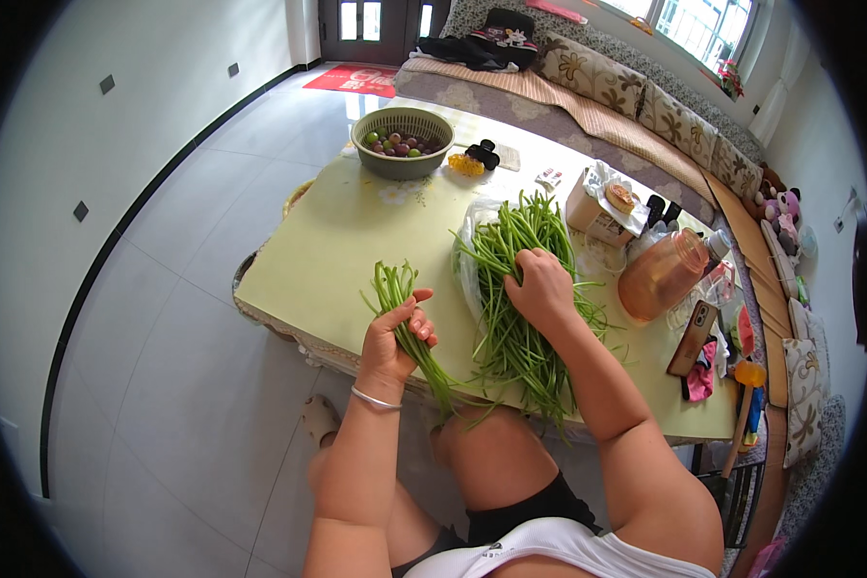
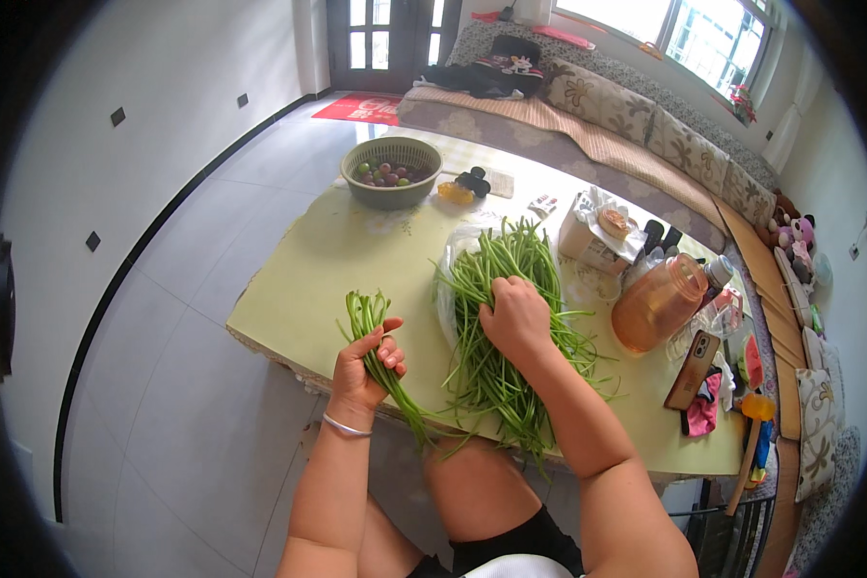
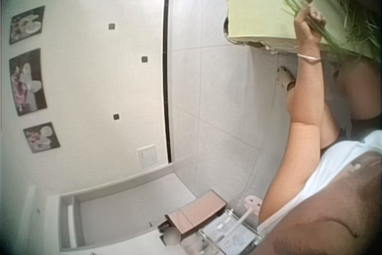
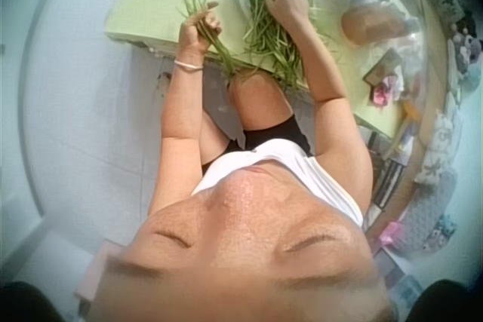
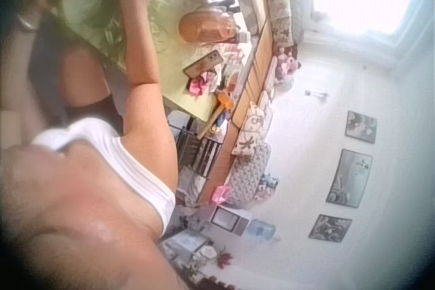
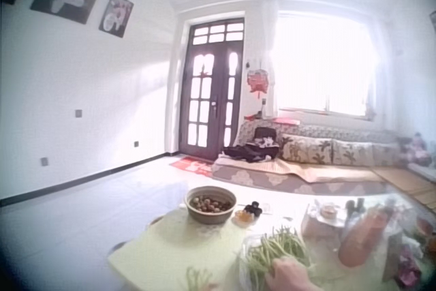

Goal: The person sits at a table and prepares long green vegetables by hand. They pick up bunches of the vegetables, snap off the ends, and arrange the trimmed pieces on the table.

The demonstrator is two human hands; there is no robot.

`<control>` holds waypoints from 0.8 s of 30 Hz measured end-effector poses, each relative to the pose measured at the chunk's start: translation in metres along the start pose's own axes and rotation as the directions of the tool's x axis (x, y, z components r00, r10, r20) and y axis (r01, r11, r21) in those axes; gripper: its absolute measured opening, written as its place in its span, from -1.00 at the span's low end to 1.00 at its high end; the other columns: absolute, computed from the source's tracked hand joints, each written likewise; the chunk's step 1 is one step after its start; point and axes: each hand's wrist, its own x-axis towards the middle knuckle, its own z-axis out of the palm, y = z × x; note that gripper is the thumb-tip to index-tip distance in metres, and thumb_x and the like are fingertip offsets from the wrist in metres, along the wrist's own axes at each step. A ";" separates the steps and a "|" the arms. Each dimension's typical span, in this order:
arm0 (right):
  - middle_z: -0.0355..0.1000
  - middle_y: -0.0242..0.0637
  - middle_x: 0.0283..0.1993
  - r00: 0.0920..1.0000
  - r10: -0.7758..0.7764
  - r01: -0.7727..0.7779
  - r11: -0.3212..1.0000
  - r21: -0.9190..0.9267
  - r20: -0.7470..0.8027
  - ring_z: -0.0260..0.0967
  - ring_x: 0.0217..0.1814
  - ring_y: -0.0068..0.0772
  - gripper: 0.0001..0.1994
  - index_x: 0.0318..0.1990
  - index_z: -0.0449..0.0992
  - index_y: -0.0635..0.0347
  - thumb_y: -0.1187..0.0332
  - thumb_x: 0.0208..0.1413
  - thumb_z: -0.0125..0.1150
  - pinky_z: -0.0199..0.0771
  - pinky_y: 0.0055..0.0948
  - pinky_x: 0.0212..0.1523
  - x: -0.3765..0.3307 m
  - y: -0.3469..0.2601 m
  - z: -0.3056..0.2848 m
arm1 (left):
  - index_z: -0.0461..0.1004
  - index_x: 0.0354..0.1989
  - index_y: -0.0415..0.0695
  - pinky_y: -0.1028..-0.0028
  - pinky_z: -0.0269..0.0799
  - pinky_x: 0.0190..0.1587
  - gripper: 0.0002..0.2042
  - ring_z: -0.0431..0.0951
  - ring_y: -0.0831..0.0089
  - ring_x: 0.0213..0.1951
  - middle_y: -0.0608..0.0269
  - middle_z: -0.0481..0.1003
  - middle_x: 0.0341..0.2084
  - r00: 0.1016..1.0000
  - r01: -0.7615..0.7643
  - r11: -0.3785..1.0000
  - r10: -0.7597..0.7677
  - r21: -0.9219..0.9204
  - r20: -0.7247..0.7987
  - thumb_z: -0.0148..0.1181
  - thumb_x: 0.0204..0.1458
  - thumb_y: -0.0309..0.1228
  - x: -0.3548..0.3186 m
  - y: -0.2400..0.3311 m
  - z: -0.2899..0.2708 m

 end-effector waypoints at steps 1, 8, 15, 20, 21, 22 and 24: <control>0.41 -0.20 -0.32 1.000 -0.005 0.005 1.000 0.000 -0.014 0.39 -0.15 -0.13 -0.76 -0.39 0.44 0.21 0.23 -0.07 0.29 0.42 -0.21 -0.21 0.000 0.000 0.001 | 0.34 0.00 -0.31 0.40 0.43 -0.41 -0.66 0.38 0.47 -0.54 0.37 0.31 -0.69 1.000 0.002 1.000 -0.002 0.008 0.004 0.10 0.13 -0.36 0.000 0.000 0.000; 0.41 -0.21 -0.34 1.000 0.012 -0.012 0.997 0.078 -0.005 0.41 -0.23 -0.12 -0.75 -0.40 0.42 0.21 0.22 -0.04 0.27 0.43 -0.20 -0.25 0.003 -0.003 -0.004 | 0.33 0.02 -0.33 0.40 0.43 -0.41 -0.63 0.38 0.47 -0.54 0.38 0.30 -0.71 1.000 0.003 1.000 -0.003 0.027 -0.018 0.12 0.11 -0.35 0.000 -0.003 0.003; 0.41 -0.17 -0.33 0.994 -0.054 0.059 0.997 -0.044 0.092 0.42 -0.23 -0.13 -0.66 -0.35 0.41 0.20 0.12 -0.09 0.32 0.44 -0.23 -0.24 0.007 -0.020 0.003 | 0.37 -0.02 -0.30 0.41 0.39 -0.39 -0.66 0.37 0.48 -0.53 0.37 0.31 -0.70 0.999 0.012 0.999 -0.010 0.033 -0.050 0.14 0.09 -0.34 0.002 -0.005 0.003; 0.41 -0.18 -0.32 0.998 -0.055 0.059 0.993 -0.103 0.041 0.42 -0.24 -0.14 -0.66 -0.34 0.41 0.20 0.16 -0.15 0.34 0.44 -0.23 -0.23 0.008 -0.016 0.013 | 0.37 -0.03 -0.30 0.40 0.41 -0.40 -0.66 0.37 0.47 -0.54 0.36 0.31 -0.70 0.999 0.015 0.999 -0.014 0.036 -0.034 0.14 0.09 -0.34 0.002 -0.005 0.003; 0.41 -0.18 -0.32 0.996 -0.075 0.078 0.992 -0.104 0.039 0.42 -0.25 -0.13 -0.67 -0.35 0.40 0.20 0.18 -0.15 0.33 0.44 -0.22 -0.24 0.007 -0.017 0.012 | 0.37 -0.03 -0.30 0.40 0.41 -0.40 -0.66 0.37 0.47 -0.54 0.36 0.31 -0.70 0.999 0.011 0.999 -0.010 0.038 -0.032 0.14 0.09 -0.34 0.002 -0.005 0.003; 0.41 -0.18 -0.32 0.995 -0.095 0.098 0.990 -0.105 0.037 0.42 -0.25 -0.13 -0.69 -0.36 0.40 0.21 0.19 -0.15 0.31 0.44 -0.22 -0.24 0.006 -0.019 0.010 | 0.37 -0.04 -0.30 0.40 0.41 -0.40 -0.66 0.37 0.47 -0.54 0.36 0.31 -0.70 0.999 0.006 0.999 -0.005 0.039 -0.033 0.14 0.08 -0.34 0.001 -0.004 0.003; 0.41 -0.17 -0.33 0.994 -0.100 0.103 0.991 -0.091 0.042 0.41 -0.25 -0.11 -0.73 -0.38 0.40 0.20 0.23 -0.15 0.28 0.44 -0.20 -0.25 0.006 -0.019 0.011 | 0.37 -0.04 -0.30 0.40 0.41 -0.40 -0.66 0.37 0.47 -0.54 0.36 0.31 -0.70 0.999 -0.003 0.999 0.004 0.040 -0.032 0.14 0.08 -0.34 0.000 -0.004 0.004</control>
